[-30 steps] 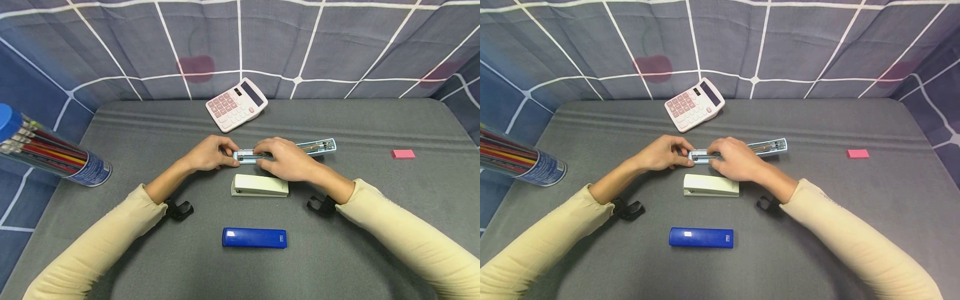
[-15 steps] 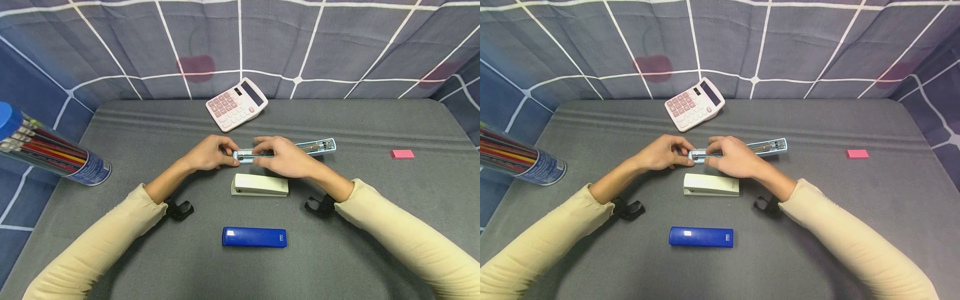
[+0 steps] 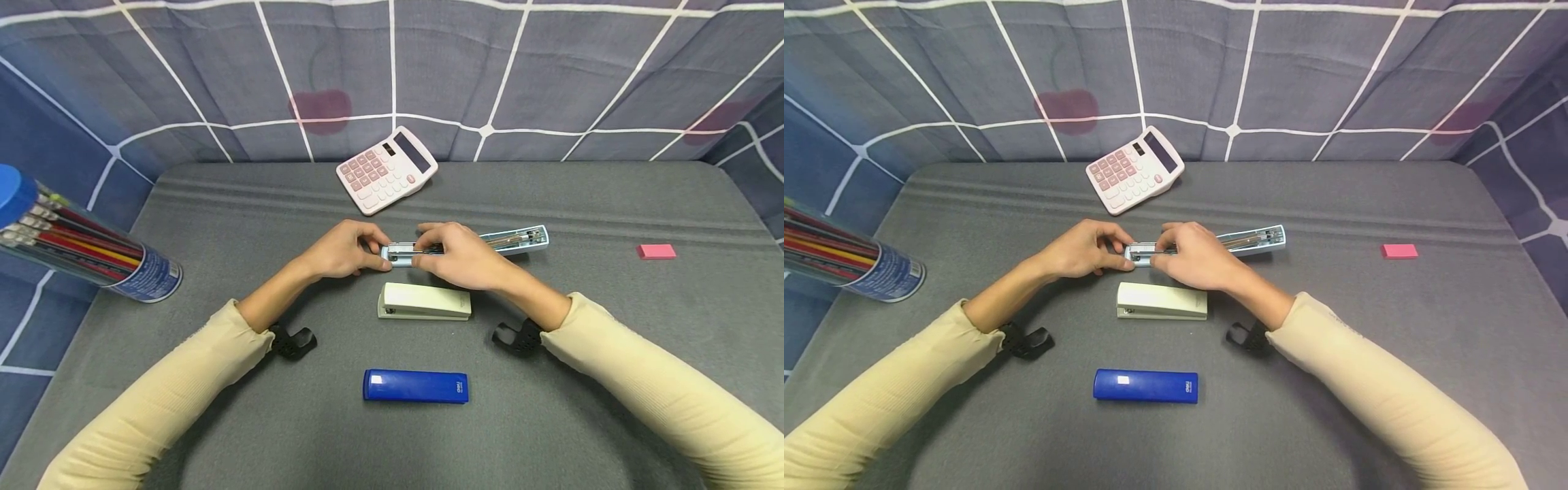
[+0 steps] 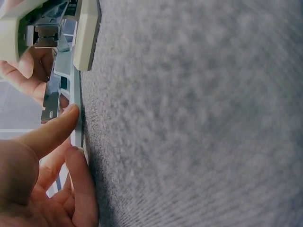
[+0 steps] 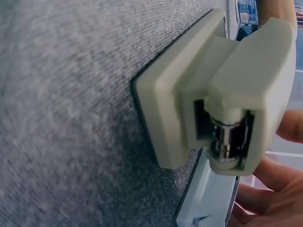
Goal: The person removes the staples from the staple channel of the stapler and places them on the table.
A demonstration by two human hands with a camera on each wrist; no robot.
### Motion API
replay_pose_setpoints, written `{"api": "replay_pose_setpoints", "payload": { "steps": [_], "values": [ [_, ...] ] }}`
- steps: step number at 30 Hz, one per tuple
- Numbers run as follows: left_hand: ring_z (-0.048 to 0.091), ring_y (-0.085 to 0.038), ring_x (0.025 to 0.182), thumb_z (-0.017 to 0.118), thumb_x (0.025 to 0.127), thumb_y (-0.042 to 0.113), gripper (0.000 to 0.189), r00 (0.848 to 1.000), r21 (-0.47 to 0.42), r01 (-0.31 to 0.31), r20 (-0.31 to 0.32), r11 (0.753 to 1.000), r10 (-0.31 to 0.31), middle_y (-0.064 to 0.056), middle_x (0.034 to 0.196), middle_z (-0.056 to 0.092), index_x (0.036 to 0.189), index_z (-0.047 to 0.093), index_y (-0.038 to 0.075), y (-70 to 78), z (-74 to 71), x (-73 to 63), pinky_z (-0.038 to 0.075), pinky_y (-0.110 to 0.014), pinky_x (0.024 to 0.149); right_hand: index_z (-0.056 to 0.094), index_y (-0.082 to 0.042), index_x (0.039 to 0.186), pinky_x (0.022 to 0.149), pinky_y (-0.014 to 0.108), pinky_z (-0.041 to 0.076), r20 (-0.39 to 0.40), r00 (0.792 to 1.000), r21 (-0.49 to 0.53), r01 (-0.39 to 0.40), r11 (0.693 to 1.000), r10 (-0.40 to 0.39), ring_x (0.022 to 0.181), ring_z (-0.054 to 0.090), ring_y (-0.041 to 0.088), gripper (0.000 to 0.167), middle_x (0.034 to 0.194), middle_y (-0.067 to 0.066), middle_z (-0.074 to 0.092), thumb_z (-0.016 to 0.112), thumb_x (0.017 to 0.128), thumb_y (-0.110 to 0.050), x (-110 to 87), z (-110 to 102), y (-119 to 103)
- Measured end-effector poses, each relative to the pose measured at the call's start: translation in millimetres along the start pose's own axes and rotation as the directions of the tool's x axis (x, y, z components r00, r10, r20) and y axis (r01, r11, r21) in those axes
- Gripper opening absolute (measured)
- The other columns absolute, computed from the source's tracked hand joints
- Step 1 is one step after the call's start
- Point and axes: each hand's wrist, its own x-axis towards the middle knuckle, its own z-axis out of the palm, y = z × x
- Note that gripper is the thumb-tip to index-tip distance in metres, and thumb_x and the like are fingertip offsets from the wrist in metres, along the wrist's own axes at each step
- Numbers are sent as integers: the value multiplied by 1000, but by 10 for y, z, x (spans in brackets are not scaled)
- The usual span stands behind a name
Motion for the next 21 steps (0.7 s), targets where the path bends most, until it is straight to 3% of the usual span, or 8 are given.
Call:
{"api": "replay_pose_setpoints", "payload": {
  "steps": [13,21],
  "values": [
    [55,-17,68,81,82,8,32,1000,12,-3,6,1000,3,-7,91,58,110,69,0,-6,-13,6,52,-27,53,69,-3,104,108,47,35,-3,1000,130,16,991,-16,134,43,30,22,143,21,49,66,89,-19,5,1,25],
    [55,-17,67,81,82,8,29,1000,11,-9,13,1000,9,-7,90,58,108,69,1,-10,-12,12,52,-28,53,69,-6,109,111,47,31,-37,996,82,80,993,-77,136,40,27,24,142,16,50,67,90,-19,8,41,-18]
  ]
}}
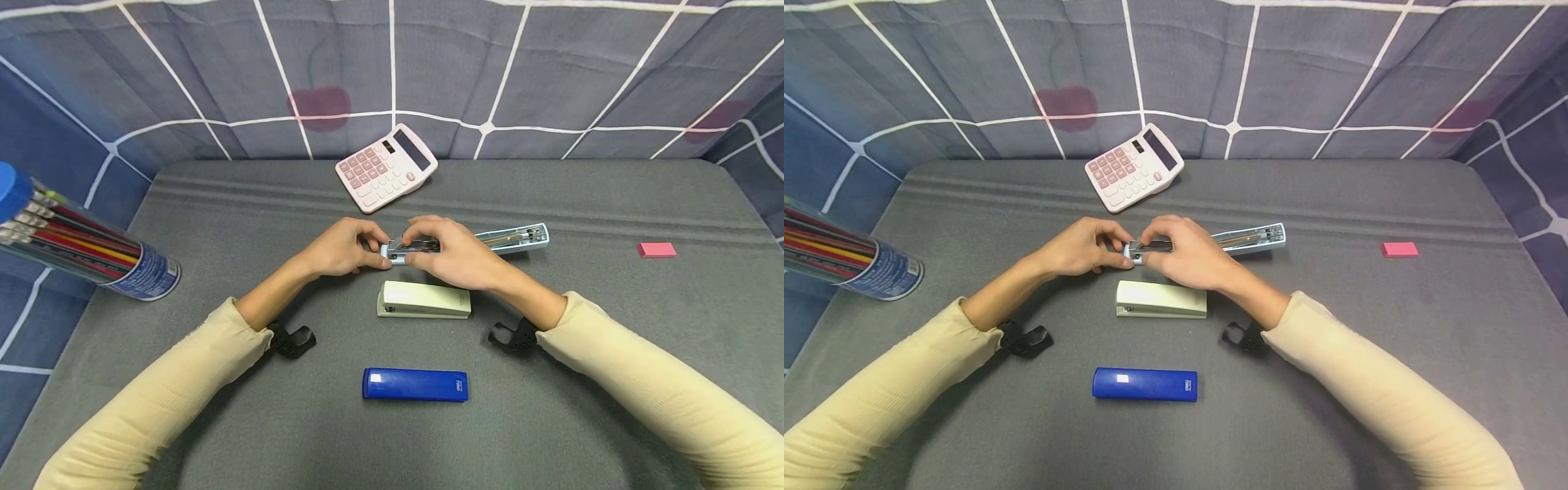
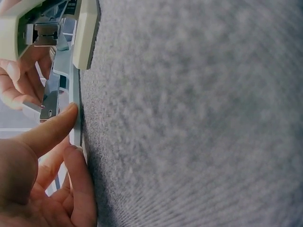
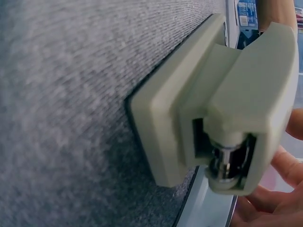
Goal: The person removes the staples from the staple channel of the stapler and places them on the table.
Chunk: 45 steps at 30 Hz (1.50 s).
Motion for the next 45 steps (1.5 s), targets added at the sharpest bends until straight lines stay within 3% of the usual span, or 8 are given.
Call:
{"api": "replay_pose_setpoints", "payload": {
  "steps": [6,14,21,26,30,35,38,45],
  "values": [
    [55,-17,67,81,82,8,29,1000,-1,0,-2,1000,0,-7,90,59,108,70,2,-15,7,17,52,-28,53,70,-8,105,105,47,38,-12,1000,-6,23,1000,-23,132,44,27,17,141,14,52,66,92,-19,25,15,-18],
    [56,-17,67,81,82,9,29,1000,-2,2,1,1000,-2,-7,90,59,108,70,2,11,10,9,53,-29,54,72,-10,100,84,39,48,-20,1000,61,16,998,-15,96,62,19,11,101,-1,69,66,94,-17,67,4,-44],
    [55,-17,67,81,82,9,29,1000,-10,-1,5,1000,1,-7,91,58,108,70,2,3,11,9,53,-29,54,69,-9,89,78,34,48,-93,996,113,16,994,-5,90,62,17,5,91,1,68,69,91,-13,113,26,-63],
    [55,-17,68,81,83,10,29,1000,-3,-1,12,1000,1,-7,92,58,109,70,3,-2,6,6,53,-29,54,62,-4,103,78,34,50,-102,995,113,12,993,0,90,63,16,22,94,4,67,74,89,-15,152,45,-64],
    [56,-18,68,81,83,11,30,1000,1,0,14,1000,0,-7,93,58,109,69,3,-2,2,3,53,-30,55,66,-1,109,76,34,50,-77,997,37,33,999,-31,87,62,17,27,95,4,68,76,87,-14,189,62,-74],
    [56,-18,69,80,84,10,30,1000,2,-3,17,1000,3,-8,93,58,111,69,2,-3,4,5,53,-29,54,75,-5,95,74,34,48,-56,996,-146,64,987,-73,82,61,16,11,93,2,71,76,86,-10,241,42,-94],
    [56,-18,69,80,84,9,30,1000,2,-3,15,1000,3,-8,93,58,110,68,2,1,3,4,52,-29,54,77,-6,96,83,37,47,-24,995,-230,85,969,-93,85,61,16,11,94,2,72,76,85,-9,263,17,-110],
    [55,-18,68,80,84,9,31,1000,-1,7,10,1000,-7,-8,93,58,111,68,1,-4,-1,1,52,-28,53,77,-6,101,89,42,43,22,989,-308,144,941,-144,90,61,22,15,96,4,71,75,86,-8,259,-18,-132]
  ]
}}
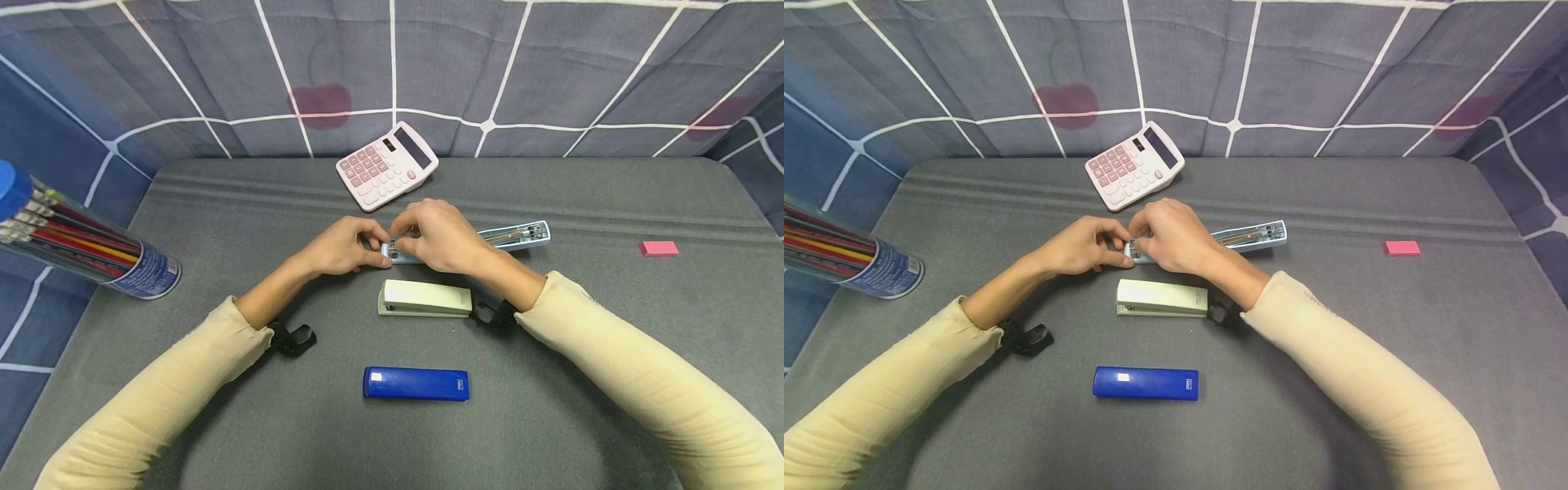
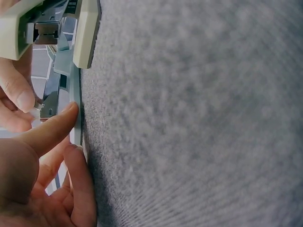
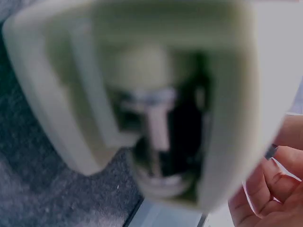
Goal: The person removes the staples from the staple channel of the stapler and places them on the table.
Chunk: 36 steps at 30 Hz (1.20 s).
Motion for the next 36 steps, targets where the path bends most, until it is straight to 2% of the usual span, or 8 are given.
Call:
{"api": "replay_pose_setpoints", "payload": {
  "steps": [3,10,16,22,26,31,36],
  "values": [
    [55,-18,69,80,84,9,31,1000,1,-1,2,1000,1,-8,93,58,111,68,1,-7,-1,1,52,-28,54,75,-4,106,82,40,46,27,999,-33,22,999,-21,87,60,21,20,97,6,69,75,87,-8,-17,-14,6],
    [55,-18,69,80,83,9,31,1000,4,-7,1,1000,6,-8,93,58,110,68,2,-17,1,5,53,-29,54,73,-2,112,74,39,46,104,993,-132,73,989,-59,80,54,21,23,94,7,64,71,90,-5,-36,-70,-12],
    [55,-18,69,81,82,9,31,1000,6,-6,-3,1000,6,-7,92,59,109,68,2,-14,5,5,53,-29,53,73,0,113,77,39,47,136,990,-161,62,985,-40,83,55,22,24,97,9,62,69,89,-2,-48,-103,-17],
    [56,-18,69,81,83,9,31,1000,13,-15,-4,1000,15,-8,92,58,110,68,1,-20,4,4,53,-29,54,68,2,120,75,37,43,129,992,-87,9,996,3,83,50,22,27,95,9,56,63,94,-4,-76,-116,40],
    [55,-18,69,81,82,9,31,1000,12,-12,-7,1000,12,-8,91,58,109,68,1,-19,5,10,53,-29,54,69,0,117,75,37,43,101,995,-9,-7,1000,8,83,51,21,23,96,8,57,63,95,-3,-108,-146,93],
    [55,-18,69,81,82,10,32,1000,13,-5,-10,1000,5,-7,92,58,110,68,2,-2,5,5,53,-29,54,68,3,116,72,35,44,47,999,100,-12,995,7,82,53,21,24,95,9,59,65,93,-2,-168,-195,167],
    [55,-18,69,81,82,11,33,1000,16,-1,-10,1000,1,-7,92,58,111,68,2,1,10,5,54,-30,55,66,6,119,74,34,46,7,998,164,-58,985,58,83,56,20,30,95,10,63,68,91,-3,-244,-256,194]
  ]
}}
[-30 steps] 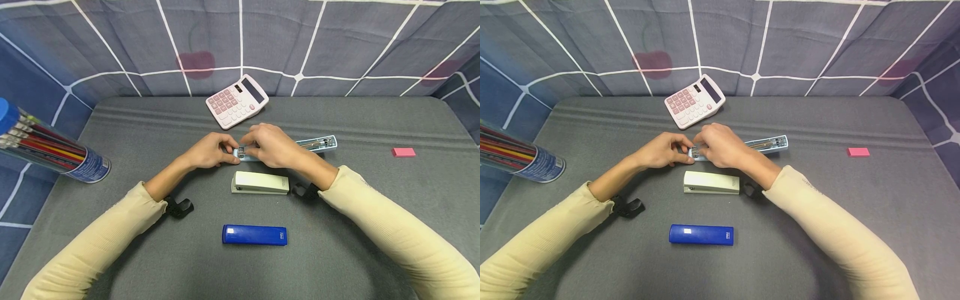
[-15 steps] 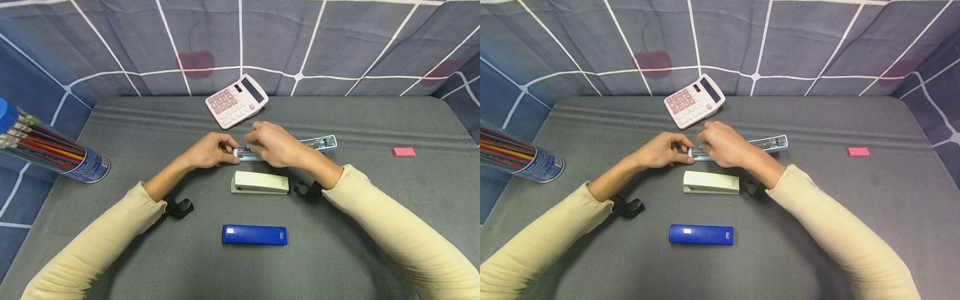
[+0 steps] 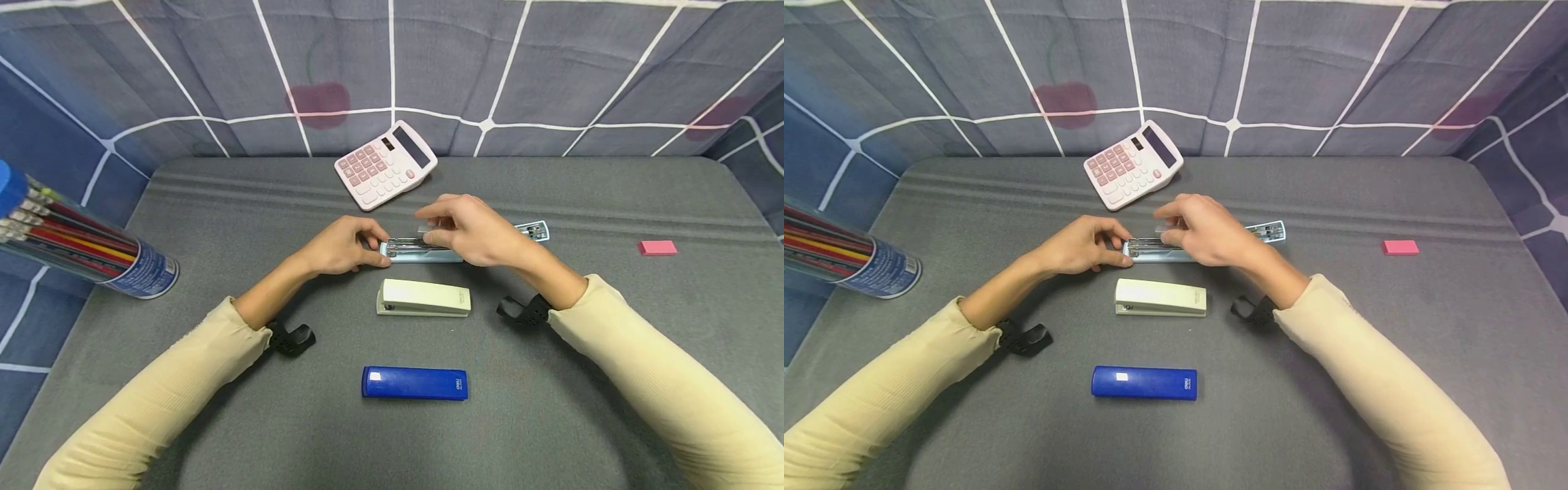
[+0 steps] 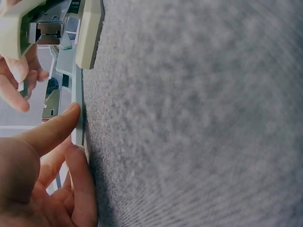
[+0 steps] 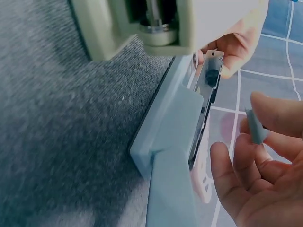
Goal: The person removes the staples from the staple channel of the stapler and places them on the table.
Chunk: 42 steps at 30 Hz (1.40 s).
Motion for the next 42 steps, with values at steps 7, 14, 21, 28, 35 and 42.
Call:
{"api": "replay_pose_setpoints", "payload": {
  "steps": [7,14,21,28,35,42],
  "values": [
    [55,-18,69,81,82,10,33,1000,1,-4,0,1000,4,-8,93,57,111,68,2,7,-3,-2,54,-30,55,70,2,108,73,32,45,-35,999,24,-8,1000,9,82,55,18,18,94,7,64,70,91,-5,-127,-102,40],
    [54,-18,69,81,83,10,33,1000,0,0,7,1000,0,-8,93,57,112,68,2,5,-7,-10,54,-31,55,69,1,106,71,28,45,-38,999,57,21,998,-19,82,55,18,16,91,5,62,70,90,-2,-233,-169,125],
    [54,-18,69,81,83,10,34,1000,0,-4,7,1000,4,-7,93,57,112,68,2,-1,-6,-2,53,-30,55,72,0,106,68,22,45,-118,993,34,12,999,-7,79,55,16,20,87,3,64,74,87,-2,-440,-291,183],
    [54,-18,69,81,83,11,35,1000,1,-3,6,1000,3,-7,93,57,113,67,2,-3,-8,-1,53,-30,55,74,-2,101,67,17,44,-264,963,11,47,999,-42,79,55,9,17,90,-1,65,74,85,4,-747,-429,359],
    [54,-18,69,80,83,11,34,1000,3,0,5,1000,0,-7,93,57,114,67,2,8,-12,-3,53,-30,55,72,1,104,69,14,47,-361,933,106,50,993,-8,82,60,9,22,95,-1,68,70,85,12,-979,-541,478],
    [55,-18,69,81,83,11,35,1000,9,-5,8,1000,5,-8,93,58,114,67,2,4,-15,-9,54,-31,55,73,0,106,70,11,46,-366,918,111,-118,987,152,81,61,6,21,92,-8,69,74,86,2,-1139,-588,569]
  ]
}}
